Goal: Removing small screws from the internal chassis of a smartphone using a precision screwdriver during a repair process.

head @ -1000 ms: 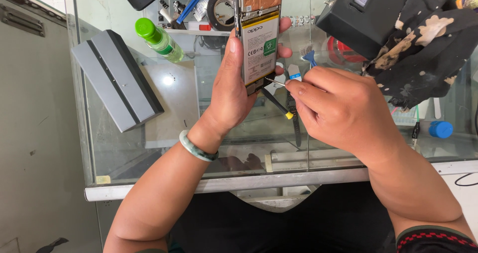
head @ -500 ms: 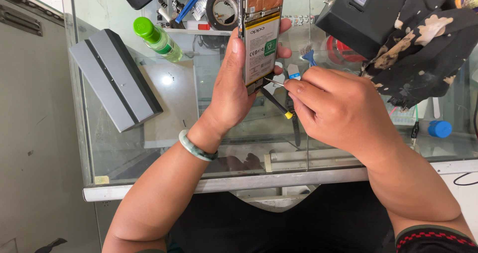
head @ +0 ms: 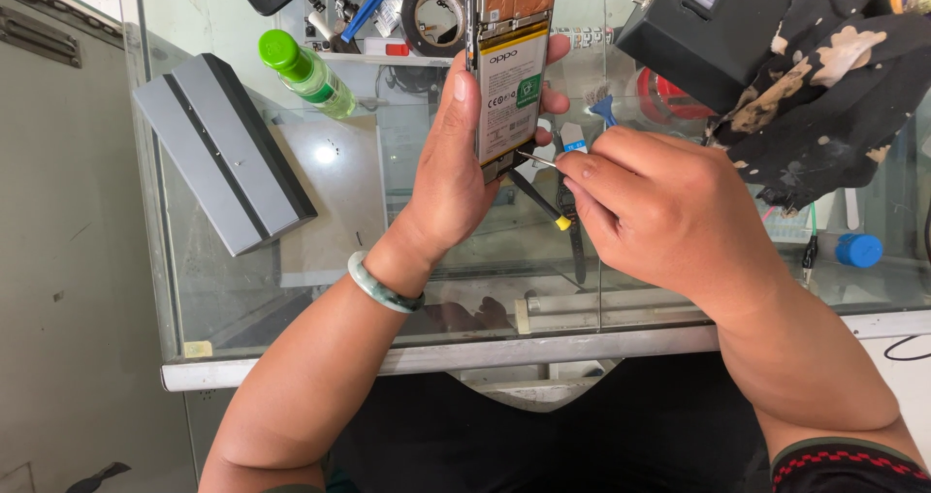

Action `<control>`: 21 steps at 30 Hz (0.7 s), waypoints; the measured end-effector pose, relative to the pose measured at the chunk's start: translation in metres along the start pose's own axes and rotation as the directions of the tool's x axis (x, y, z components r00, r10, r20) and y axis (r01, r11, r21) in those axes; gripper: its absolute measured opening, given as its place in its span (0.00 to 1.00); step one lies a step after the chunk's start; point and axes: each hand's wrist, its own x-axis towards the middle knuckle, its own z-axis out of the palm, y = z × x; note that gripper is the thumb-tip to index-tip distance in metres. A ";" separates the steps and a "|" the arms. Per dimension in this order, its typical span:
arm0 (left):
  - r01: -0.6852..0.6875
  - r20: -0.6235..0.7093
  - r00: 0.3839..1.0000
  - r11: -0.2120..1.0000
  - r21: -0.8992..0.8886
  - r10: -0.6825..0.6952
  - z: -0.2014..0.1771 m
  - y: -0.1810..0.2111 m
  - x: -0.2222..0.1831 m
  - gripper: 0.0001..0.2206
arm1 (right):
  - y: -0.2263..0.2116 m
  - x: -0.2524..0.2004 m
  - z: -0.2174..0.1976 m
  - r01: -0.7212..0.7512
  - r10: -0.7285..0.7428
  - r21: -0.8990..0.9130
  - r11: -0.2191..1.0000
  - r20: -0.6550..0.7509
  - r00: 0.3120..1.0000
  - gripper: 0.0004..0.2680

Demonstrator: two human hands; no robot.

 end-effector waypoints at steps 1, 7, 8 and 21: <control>0.000 0.000 1.000 1.000 0.000 0.000 0.000 0.000 0.000 0.26 | 0.000 0.000 0.000 0.000 0.000 -0.001 1.000 0.000 1.000 0.04; 0.008 -0.007 1.000 1.000 0.010 -0.008 0.000 0.000 0.000 0.27 | 0.000 -0.001 0.000 -0.019 0.019 -0.002 1.000 0.016 1.000 0.05; 0.006 -0.011 1.000 1.000 0.026 -0.006 0.000 0.000 0.000 0.27 | 0.001 -0.002 0.000 -0.011 0.011 0.003 1.000 0.001 1.000 0.05; 0.008 -0.017 1.000 1.000 0.027 -0.008 0.002 0.001 0.000 0.27 | 0.000 0.000 0.000 -0.013 0.013 0.006 1.000 0.006 1.000 0.05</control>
